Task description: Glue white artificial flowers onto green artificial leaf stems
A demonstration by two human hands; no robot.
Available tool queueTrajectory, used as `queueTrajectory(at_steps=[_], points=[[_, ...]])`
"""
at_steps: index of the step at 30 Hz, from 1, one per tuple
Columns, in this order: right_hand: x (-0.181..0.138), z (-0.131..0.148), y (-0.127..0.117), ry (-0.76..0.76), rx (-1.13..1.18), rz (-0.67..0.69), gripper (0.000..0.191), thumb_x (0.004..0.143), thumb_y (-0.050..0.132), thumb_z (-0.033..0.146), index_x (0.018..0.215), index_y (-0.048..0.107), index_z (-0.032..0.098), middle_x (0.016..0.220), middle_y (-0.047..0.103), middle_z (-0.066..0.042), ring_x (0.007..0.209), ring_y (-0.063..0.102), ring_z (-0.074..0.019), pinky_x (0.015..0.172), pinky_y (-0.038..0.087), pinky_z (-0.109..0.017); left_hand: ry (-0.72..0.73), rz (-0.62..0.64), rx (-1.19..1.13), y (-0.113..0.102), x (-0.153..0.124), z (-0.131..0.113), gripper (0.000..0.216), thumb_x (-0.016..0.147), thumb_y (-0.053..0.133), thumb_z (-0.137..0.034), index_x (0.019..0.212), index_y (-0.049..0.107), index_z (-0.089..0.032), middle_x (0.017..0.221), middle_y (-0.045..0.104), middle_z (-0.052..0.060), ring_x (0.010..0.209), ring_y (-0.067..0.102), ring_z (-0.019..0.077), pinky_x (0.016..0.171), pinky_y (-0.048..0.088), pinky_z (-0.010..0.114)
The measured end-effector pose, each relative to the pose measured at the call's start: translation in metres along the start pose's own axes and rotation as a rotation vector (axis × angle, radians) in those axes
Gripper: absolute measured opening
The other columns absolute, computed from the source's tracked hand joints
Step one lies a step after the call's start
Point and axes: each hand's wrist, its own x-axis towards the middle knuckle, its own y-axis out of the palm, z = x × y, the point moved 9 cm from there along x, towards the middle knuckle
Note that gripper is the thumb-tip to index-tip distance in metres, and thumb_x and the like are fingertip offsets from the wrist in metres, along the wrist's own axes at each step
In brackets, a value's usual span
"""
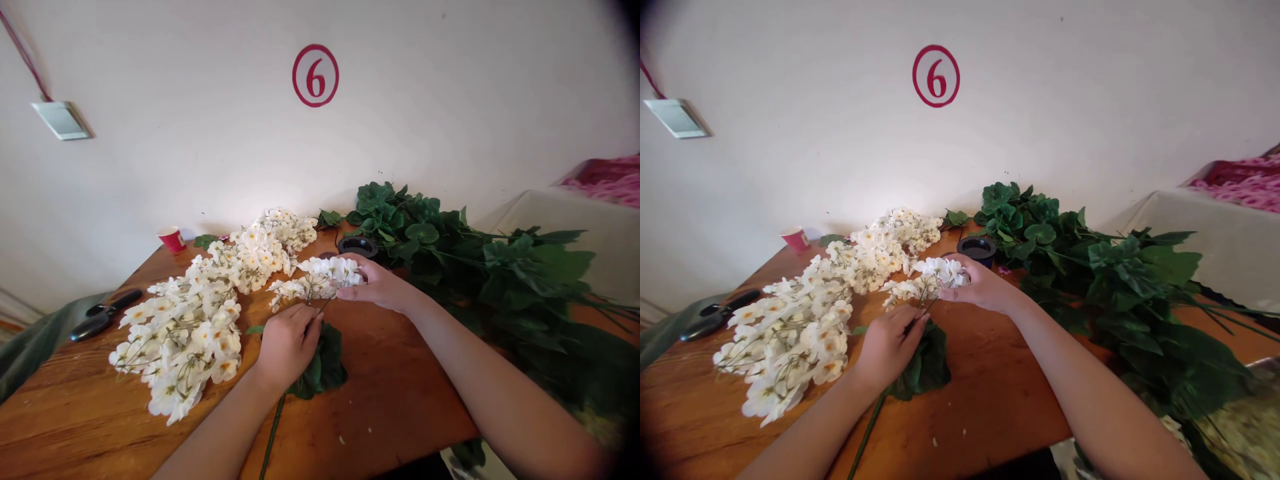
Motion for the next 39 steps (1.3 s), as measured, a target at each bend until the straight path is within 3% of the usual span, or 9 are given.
queueTrajectory(at_steps=[4,9,16,29,39], points=[[0.001,0.002,-0.006,-0.025,-0.005,0.004,0.058,0.059,0.085,0.023,0.113,0.063,0.023,0.095,0.070,-0.002,0.087,0.065,-0.0189,0.082,0.051,-0.032,-0.010,0.017,-0.011,0.000,0.000,-0.001,0.023,0.095,0.049,-0.024,0.077,0.061,-0.019,0.070,0.060,0.002,0.067,0.058,0.0149,0.062,0.042,0.027],[0.005,-0.007,-0.009,-0.005,0.018,-0.086,0.055,0.054,0.087,0.025,0.105,0.069,0.020,0.092,0.070,-0.002,0.080,0.064,-0.0174,0.074,0.052,-0.030,0.023,0.027,-0.012,0.000,0.001,-0.003,0.025,0.095,0.048,-0.023,0.074,0.060,-0.019,0.068,0.059,0.002,0.065,0.057,0.0151,0.061,0.041,0.027],[0.009,-0.023,-0.004,0.031,0.031,-0.089,0.051,0.054,0.087,0.029,0.099,0.068,0.017,0.076,0.069,0.000,0.063,0.059,-0.0145,0.060,0.051,-0.028,-0.025,0.024,-0.103,0.005,-0.003,0.001,0.025,0.096,0.047,-0.025,0.075,0.059,-0.019,0.069,0.059,0.002,0.067,0.057,0.0153,0.062,0.043,0.027],[0.009,-0.028,0.008,-0.029,0.023,-0.054,0.032,0.063,0.083,0.031,0.085,0.064,0.018,0.070,0.065,0.003,0.060,0.055,-0.0121,0.061,0.046,-0.026,-0.100,-0.005,-0.126,0.010,-0.004,0.012,0.026,0.095,0.050,-0.024,0.071,0.056,-0.019,0.066,0.057,0.001,0.065,0.055,0.0144,0.062,0.040,0.026],[0.013,-0.046,0.011,-0.006,-0.019,-0.077,0.035,0.065,0.081,0.028,0.091,0.060,0.017,0.075,0.063,0.002,0.065,0.055,-0.0129,0.061,0.046,-0.026,-0.079,-0.032,-0.110,0.006,-0.003,0.015,0.027,0.095,0.050,-0.023,0.068,0.055,-0.018,0.064,0.057,0.000,0.064,0.055,0.0141,0.062,0.040,0.026]])
